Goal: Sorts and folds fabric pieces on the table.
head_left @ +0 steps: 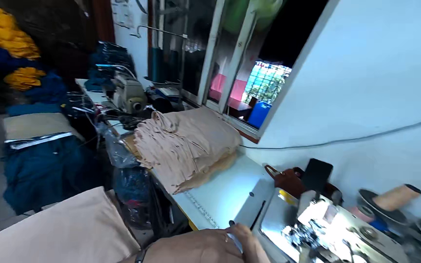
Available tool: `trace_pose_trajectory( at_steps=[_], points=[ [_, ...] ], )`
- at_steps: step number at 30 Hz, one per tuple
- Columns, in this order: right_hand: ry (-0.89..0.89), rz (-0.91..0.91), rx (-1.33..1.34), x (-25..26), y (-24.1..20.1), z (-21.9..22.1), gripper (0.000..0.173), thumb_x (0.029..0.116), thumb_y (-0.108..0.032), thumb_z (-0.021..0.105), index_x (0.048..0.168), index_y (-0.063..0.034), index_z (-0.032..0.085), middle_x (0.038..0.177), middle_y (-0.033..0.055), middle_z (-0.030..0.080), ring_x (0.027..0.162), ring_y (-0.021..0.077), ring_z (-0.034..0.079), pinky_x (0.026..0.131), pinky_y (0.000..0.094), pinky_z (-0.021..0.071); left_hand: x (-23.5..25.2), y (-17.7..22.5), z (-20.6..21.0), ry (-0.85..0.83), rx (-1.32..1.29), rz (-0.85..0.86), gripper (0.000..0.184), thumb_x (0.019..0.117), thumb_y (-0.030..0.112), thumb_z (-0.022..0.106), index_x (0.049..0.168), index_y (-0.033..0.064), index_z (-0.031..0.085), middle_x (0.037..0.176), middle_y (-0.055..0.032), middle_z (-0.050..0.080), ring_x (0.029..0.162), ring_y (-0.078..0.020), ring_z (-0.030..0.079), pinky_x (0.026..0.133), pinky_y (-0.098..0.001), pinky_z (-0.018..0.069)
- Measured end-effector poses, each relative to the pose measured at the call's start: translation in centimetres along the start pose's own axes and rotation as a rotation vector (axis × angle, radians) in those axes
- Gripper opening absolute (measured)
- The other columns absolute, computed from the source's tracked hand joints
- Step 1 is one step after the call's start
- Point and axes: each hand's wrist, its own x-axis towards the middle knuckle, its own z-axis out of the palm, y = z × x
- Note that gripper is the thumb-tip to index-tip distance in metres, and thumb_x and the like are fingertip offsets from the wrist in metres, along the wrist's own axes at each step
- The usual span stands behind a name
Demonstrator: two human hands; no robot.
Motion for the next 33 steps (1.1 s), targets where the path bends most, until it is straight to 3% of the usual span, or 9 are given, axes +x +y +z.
trace_pose_trajectory(
  at_steps=[5, 10, 14, 17, 21, 25, 28, 30, 33],
  points=[
    [-0.092, 0.059, -0.126, 10.0, 6.5, -2.6, 0.035, 0.1018, -0.025, 0.062, 0.123, 0.0009, 0.070, 0.118, 0.0223, 0.069, 0.113, 0.0365, 0.066, 0.104, 0.0510, 0.0497, -5.8, -3.8, -5.2, 0.045, -0.044, -0.369, 0.027, 0.1039, 0.022, 0.058, 0.110, -0.0004, 0.073, 0.104, -0.0123, 0.073, 0.099, -0.0191, 0.070, 0.093, -0.0387, 0.0566],
    [-0.258, 0.251, -0.207, 13.3, 9.4, -2.7, 0.035, 0.1056, -0.026, 0.056, 0.125, 0.0001, 0.068, 0.114, 0.0222, 0.070, 0.108, 0.0363, 0.068, 0.101, 0.0536, 0.0497, -8.1, -9.9, -13.7, 0.266, 0.114, -0.841, 0.026, 0.1046, 0.018, 0.056, 0.116, -0.0008, 0.070, 0.104, -0.0122, 0.073, 0.095, -0.0186, 0.069, 0.092, -0.0398, 0.0553],
    [-0.340, 0.279, -0.240, 13.4, 8.9, -2.5, 0.036, 0.1059, -0.030, 0.055, 0.121, -0.0011, 0.069, 0.105, 0.0218, 0.072, 0.102, 0.0376, 0.069, 0.095, 0.0568, 0.0511, -8.3, -17.3, -20.5, 0.636, 0.427, -1.122, 0.035, 0.1059, 0.021, 0.056, 0.129, -0.0041, 0.062, 0.121, -0.0248, 0.067, 0.112, -0.0386, 0.066, 0.100, -0.0581, 0.0496],
    [-0.258, 0.272, -0.092, 13.3, 9.9, -2.9, 0.034, 0.1061, -0.027, 0.055, 0.118, 0.0013, 0.069, 0.091, 0.0194, 0.071, 0.084, 0.0322, 0.068, 0.084, 0.0510, 0.0532, -8.3, -23.7, -23.9, 0.810, 0.526, -1.278, 0.064, 0.1020, 0.034, 0.063, 0.145, -0.0099, 0.044, 0.139, -0.0384, 0.051, 0.131, -0.0563, 0.048, 0.108, -0.0701, 0.0374],
    [-0.256, 0.298, -0.014, 13.3, 10.4, -3.0, 0.034, 0.1054, -0.026, 0.056, 0.117, 0.0031, 0.069, 0.089, 0.0197, 0.070, 0.081, 0.0320, 0.068, 0.082, 0.0506, 0.0538, -8.2, -28.9, -25.3, 0.866, 0.516, -1.558, 0.086, 0.0948, 0.050, 0.069, 0.146, -0.0125, 0.041, 0.142, -0.0413, 0.047, 0.136, -0.0592, 0.041, 0.107, -0.0754, 0.0326],
    [-0.296, 0.308, 0.001, 13.2, 10.5, -2.9, 0.035, 0.1056, -0.027, 0.055, 0.118, 0.0028, 0.068, 0.088, 0.0189, 0.070, 0.081, 0.0316, 0.068, 0.082, 0.0506, 0.0535, -7.6, -29.6, -26.2, 0.830, 0.584, -1.673, 0.070, 0.0900, 0.041, 0.075, 0.132, -0.0111, 0.055, 0.136, -0.0383, 0.054, 0.138, -0.0582, 0.038, 0.109, -0.0791, 0.0233],
    [-0.287, 0.318, 0.009, 13.0, 10.6, -2.7, 0.035, 0.1051, -0.028, 0.057, 0.117, 0.0023, 0.069, 0.088, 0.0187, 0.070, 0.081, 0.0318, 0.068, 0.082, 0.0518, 0.0536, -7.1, -30.1, -26.7, 0.731, 0.623, -1.628, 0.057, 0.0946, 0.034, 0.070, 0.129, -0.0097, 0.059, 0.133, -0.0403, 0.055, 0.134, -0.0619, 0.041, 0.104, -0.0790, 0.0314],
    [-0.299, 0.333, 0.002, 13.1, 10.5, -2.7, 0.035, 0.1055, -0.029, 0.056, 0.117, 0.0006, 0.069, 0.088, 0.0169, 0.070, 0.080, 0.0297, 0.067, 0.082, 0.0500, 0.0534, -6.2, -29.8, -26.9, 0.664, 0.637, -1.555, 0.045, 0.1017, 0.030, 0.059, 0.128, -0.0075, 0.059, 0.124, -0.0382, 0.060, 0.122, -0.0586, 0.055, 0.097, -0.0746, 0.0423],
    [-0.315, 0.356, -0.009, 13.2, 10.3, -2.8, 0.034, 0.1063, -0.029, 0.055, 0.119, -0.0007, 0.068, 0.089, 0.0154, 0.069, 0.081, 0.0277, 0.066, 0.082, 0.0469, 0.0526, -3.1, -27.9, -28.0, 0.681, 0.511, -1.383, 0.047, 0.0998, 0.021, 0.065, 0.132, -0.0098, 0.053, 0.121, -0.0406, 0.059, 0.117, -0.0583, 0.057, 0.096, -0.0760, 0.0413]
  ],
)
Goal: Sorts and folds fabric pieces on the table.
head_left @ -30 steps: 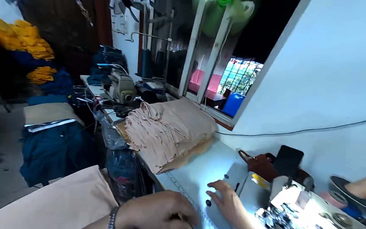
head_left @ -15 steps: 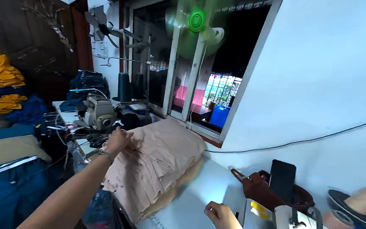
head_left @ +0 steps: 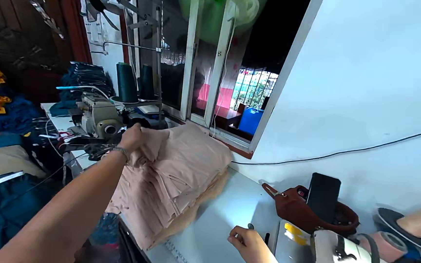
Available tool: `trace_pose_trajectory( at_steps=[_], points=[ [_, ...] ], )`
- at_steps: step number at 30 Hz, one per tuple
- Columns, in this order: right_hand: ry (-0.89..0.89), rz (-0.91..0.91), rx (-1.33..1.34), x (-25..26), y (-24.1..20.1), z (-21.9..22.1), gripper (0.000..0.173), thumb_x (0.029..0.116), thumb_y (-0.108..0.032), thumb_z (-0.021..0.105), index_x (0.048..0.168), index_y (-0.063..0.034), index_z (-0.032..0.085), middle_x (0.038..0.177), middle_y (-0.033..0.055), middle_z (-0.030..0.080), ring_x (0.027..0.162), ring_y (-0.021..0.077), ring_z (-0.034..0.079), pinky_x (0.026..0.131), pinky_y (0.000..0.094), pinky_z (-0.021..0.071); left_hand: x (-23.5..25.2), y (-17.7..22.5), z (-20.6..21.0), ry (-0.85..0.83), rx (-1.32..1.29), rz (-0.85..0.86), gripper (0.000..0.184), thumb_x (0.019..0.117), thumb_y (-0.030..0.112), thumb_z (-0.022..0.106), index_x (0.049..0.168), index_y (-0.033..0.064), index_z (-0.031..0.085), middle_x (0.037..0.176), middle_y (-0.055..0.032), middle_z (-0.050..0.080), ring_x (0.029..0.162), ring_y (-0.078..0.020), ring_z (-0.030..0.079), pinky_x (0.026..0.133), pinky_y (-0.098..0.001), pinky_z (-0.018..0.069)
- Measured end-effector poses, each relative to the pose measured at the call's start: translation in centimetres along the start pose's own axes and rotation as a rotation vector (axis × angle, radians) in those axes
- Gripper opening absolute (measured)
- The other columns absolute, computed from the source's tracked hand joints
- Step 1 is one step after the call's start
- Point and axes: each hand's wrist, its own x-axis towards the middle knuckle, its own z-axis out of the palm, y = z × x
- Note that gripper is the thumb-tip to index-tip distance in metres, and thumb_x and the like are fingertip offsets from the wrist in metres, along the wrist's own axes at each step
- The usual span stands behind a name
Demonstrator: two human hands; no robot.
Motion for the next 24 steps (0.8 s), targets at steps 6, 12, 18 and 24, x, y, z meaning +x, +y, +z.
trace_pose_trajectory(
  at_steps=[6, 12, 18, 24],
  points=[
    [0.034, -0.023, 0.063, 0.1, 0.1, 0.1, 0.040, 0.1064, -0.036, 0.054, 0.118, -0.0006, 0.068, 0.094, 0.0155, 0.069, 0.084, 0.0260, 0.067, 0.084, 0.0447, 0.0545, -5.9, 9.9, -4.6, -0.065, -0.819, 0.097, 0.044, 0.0996, 0.016, 0.061, 0.139, 0.0019, 0.047, 0.104, -0.0134, 0.065, 0.084, -0.0194, 0.067, 0.074, -0.0388, 0.0586],
    [0.264, 0.197, 1.277, -2.6, -6.2, 2.9, 0.056, 0.1109, -0.049, 0.031, 0.143, -0.0086, 0.051, 0.117, 0.0130, 0.068, 0.103, 0.0239, 0.066, 0.084, 0.0457, 0.0540, -18.2, 9.0, -7.4, -0.146, -1.029, 0.272, 0.019, 0.1052, 0.016, 0.051, 0.122, 0.0080, 0.055, 0.090, -0.0017, 0.067, 0.072, -0.0086, 0.066, 0.065, -0.0269, 0.0591],
    [0.357, 0.100, 1.720, -0.1, -9.7, 9.4, 0.044, 0.1106, -0.040, 0.038, 0.136, -0.0082, 0.054, 0.111, 0.0083, 0.071, 0.098, 0.0139, 0.071, 0.083, 0.0346, 0.0603, -28.5, -2.3, -8.2, 0.063, -0.861, -0.058, 0.014, 0.1012, 0.019, 0.047, 0.106, 0.0129, 0.059, 0.079, 0.0066, 0.066, 0.069, -0.0005, 0.065, 0.063, -0.0204, 0.0579],
    [0.515, 0.248, 1.504, 0.5, -9.8, 10.6, 0.030, 0.0969, -0.006, 0.065, 0.123, 0.0049, 0.056, 0.093, 0.0165, 0.070, 0.081, 0.0211, 0.071, 0.072, 0.0384, 0.0607, -32.9, -13.5, -3.1, -0.156, -1.108, -0.407, 0.014, 0.0978, 0.015, 0.050, 0.107, 0.0139, 0.061, 0.084, 0.0025, 0.074, 0.071, -0.0083, 0.070, 0.064, -0.0288, 0.0606]
  ],
)
